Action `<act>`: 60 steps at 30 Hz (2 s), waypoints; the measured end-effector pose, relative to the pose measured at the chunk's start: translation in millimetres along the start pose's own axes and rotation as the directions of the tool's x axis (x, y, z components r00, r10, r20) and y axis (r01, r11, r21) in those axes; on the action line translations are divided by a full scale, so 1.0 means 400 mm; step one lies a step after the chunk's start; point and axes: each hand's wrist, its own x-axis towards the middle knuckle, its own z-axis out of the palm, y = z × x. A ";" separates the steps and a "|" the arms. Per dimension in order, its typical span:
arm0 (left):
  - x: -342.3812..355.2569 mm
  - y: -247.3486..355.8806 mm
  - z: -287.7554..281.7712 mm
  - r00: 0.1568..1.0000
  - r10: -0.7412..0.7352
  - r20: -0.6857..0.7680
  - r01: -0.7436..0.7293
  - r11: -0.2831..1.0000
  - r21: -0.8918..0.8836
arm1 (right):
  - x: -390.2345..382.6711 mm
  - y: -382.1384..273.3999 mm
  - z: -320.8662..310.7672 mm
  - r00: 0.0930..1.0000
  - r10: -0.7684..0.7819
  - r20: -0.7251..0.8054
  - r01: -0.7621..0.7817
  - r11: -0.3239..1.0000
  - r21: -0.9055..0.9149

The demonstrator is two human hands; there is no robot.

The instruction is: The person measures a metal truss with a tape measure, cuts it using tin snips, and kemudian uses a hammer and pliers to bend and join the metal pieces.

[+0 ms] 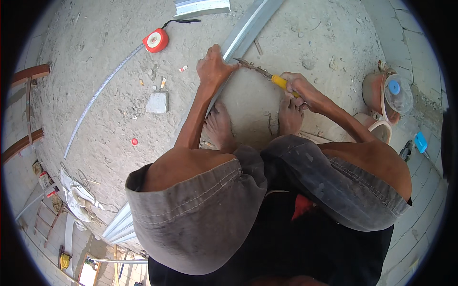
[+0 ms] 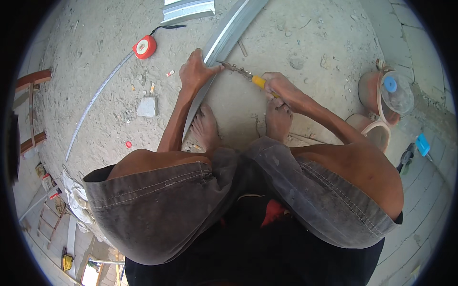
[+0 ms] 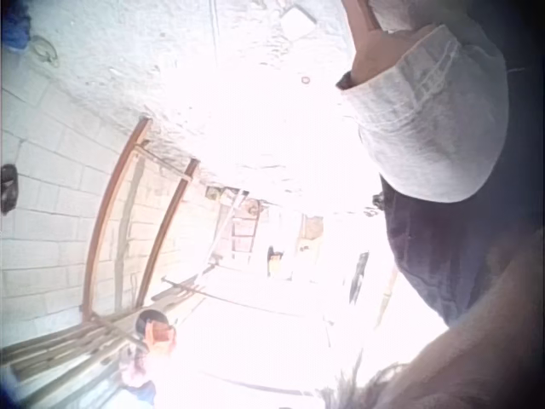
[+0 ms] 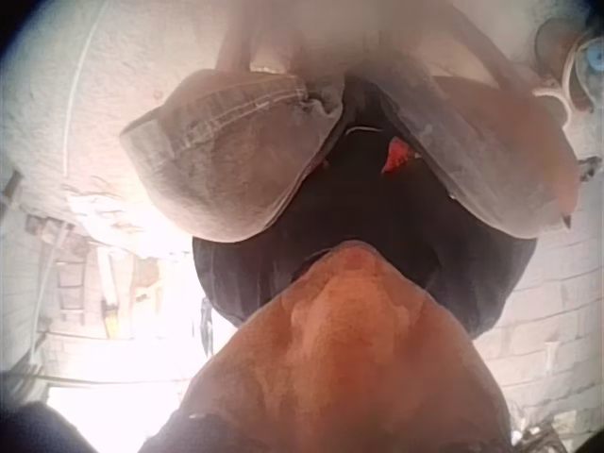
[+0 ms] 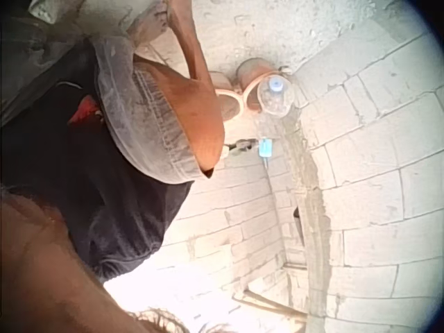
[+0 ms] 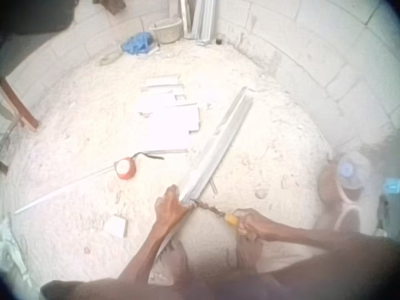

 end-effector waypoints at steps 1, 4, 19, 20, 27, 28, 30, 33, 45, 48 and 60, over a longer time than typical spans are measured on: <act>-0.002 0.006 0.006 0.998 0.056 -0.035 -0.053 0.995 0.090 | 0.014 0.010 -0.002 0.999 -0.029 -0.017 0.029 0.999 -0.014; -0.011 0.010 0.010 0.987 0.107 -0.123 -0.090 0.987 0.133 | 0.035 0.019 -0.005 0.996 -0.081 -0.021 0.080 0.996 -0.031; 0.027 -0.066 -0.003 0.836 -0.002 0.549 0.228 0.911 -0.344 | 0.051 0.069 0.005 0.979 -0.166 -0.121 0.114 0.929 -0.353; 0.018 -0.098 -0.014 0.849 -0.035 0.528 0.240 0.915 -0.325 | 0.055 0.061 0.012 0.983 -0.166 -0.081 0.127 0.926 -0.357; -0.026 0.020 -0.108 0.739 -0.009 0.673 0.399 0.811 -0.427 | 0.041 0.127 -0.011 0.958 -0.258 -0.128 0.219 0.941 -0.257; -0.035 0.010 -0.103 0.733 -0.022 0.680 0.410 0.812 -0.416 | 0.044 0.142 -0.008 0.950 -0.283 -0.130 0.250 0.943 -0.221; -0.035 -0.003 -0.084 0.727 0.035 0.686 0.384 0.807 -0.448 | 0.036 0.148 -0.007 0.948 -0.287 -0.135 0.250 0.938 -0.241; -0.053 0.014 -0.073 0.744 0.024 0.668 0.380 0.807 -0.453 | 0.019 0.147 -0.022 0.948 -0.291 -0.130 0.242 0.923 -0.300; -0.071 0.132 -0.093 0.787 0.059 0.615 0.281 0.852 -0.441 | -0.015 0.125 -0.012 0.873 -0.440 -0.211 -0.016 0.406 -0.914; -0.070 0.132 -0.072 0.829 0.062 0.556 0.226 0.872 -0.434 | -0.015 0.162 -0.012 0.798 -0.575 -0.181 0.145 0.474 -0.868; -0.055 0.133 -0.136 0.829 -0.014 0.559 0.342 0.804 -0.487 | -0.031 0.114 -0.022 0.748 -0.621 -0.234 0.169 0.520 -0.837</act>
